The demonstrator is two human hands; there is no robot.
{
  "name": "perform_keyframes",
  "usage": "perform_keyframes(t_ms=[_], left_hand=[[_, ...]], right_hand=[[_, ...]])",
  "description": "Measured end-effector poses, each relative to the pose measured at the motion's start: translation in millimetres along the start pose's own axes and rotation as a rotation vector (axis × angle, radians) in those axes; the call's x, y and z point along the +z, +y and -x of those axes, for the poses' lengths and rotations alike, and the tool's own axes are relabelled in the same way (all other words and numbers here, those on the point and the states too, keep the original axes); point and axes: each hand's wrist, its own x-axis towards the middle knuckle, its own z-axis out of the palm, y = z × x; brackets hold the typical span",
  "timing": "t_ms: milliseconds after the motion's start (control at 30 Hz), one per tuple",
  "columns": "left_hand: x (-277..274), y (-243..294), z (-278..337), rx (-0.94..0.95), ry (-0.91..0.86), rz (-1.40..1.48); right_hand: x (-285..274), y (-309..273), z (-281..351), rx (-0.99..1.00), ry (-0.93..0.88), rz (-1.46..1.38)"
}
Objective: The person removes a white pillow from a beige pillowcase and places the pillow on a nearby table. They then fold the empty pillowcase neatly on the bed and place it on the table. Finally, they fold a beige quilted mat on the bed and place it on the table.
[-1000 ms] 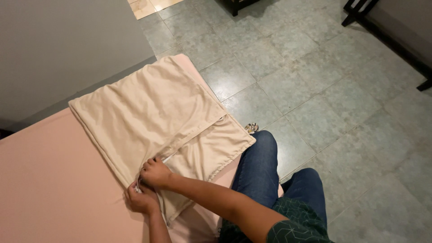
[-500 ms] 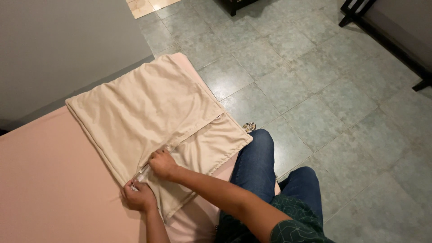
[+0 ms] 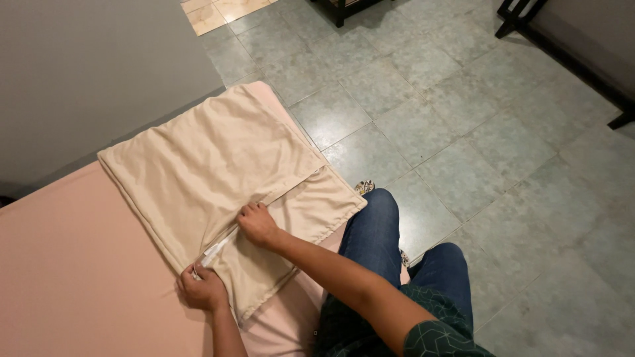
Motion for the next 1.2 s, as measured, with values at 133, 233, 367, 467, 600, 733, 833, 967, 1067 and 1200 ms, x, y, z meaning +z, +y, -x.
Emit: perform_keyframes(t_ms=[133, 233, 367, 467, 600, 733, 833, 967, 1067, 1200], left_hand=[[-2, 1, 1, 0.012, -0.016, -0.018], [-3, 2, 1, 0.049, 0.029, -0.002], [18, -10, -1, 0.089, 0.066, -0.023], [38, -26, 10, -0.022, 0.196, 0.091], [10, 14, 4, 0.149, 0.220, 0.084], [-1, 52, -12, 0.504, 0.262, 0.039], [5, 86, -14, 0.580, 0.093, 0.108], [29, 88, -7, 0.559, -0.193, 0.164], [42, 80, -7, 0.510, -0.205, 0.203], [41, 81, -5, 0.387, -0.153, 0.339]], right_hand=[[-12, 0, 3, 0.021, -0.041, 0.007], [-13, 3, 11, 0.002, 0.070, 0.048], [26, 29, 18, -0.135, 0.329, 0.051], [32, 37, 42, -0.252, 0.361, 0.056], [10, 27, 61, -0.261, 0.437, 0.121], [-2, 27, 64, -0.217, 0.414, 0.045], [-9, 21, 64, -0.209, 0.410, 0.013], [-7, 24, 63, -0.201, 0.461, -0.018], [15, 34, 51, -0.153, 0.466, -0.057], [31, 27, 37, 0.020, 0.403, -0.012]])
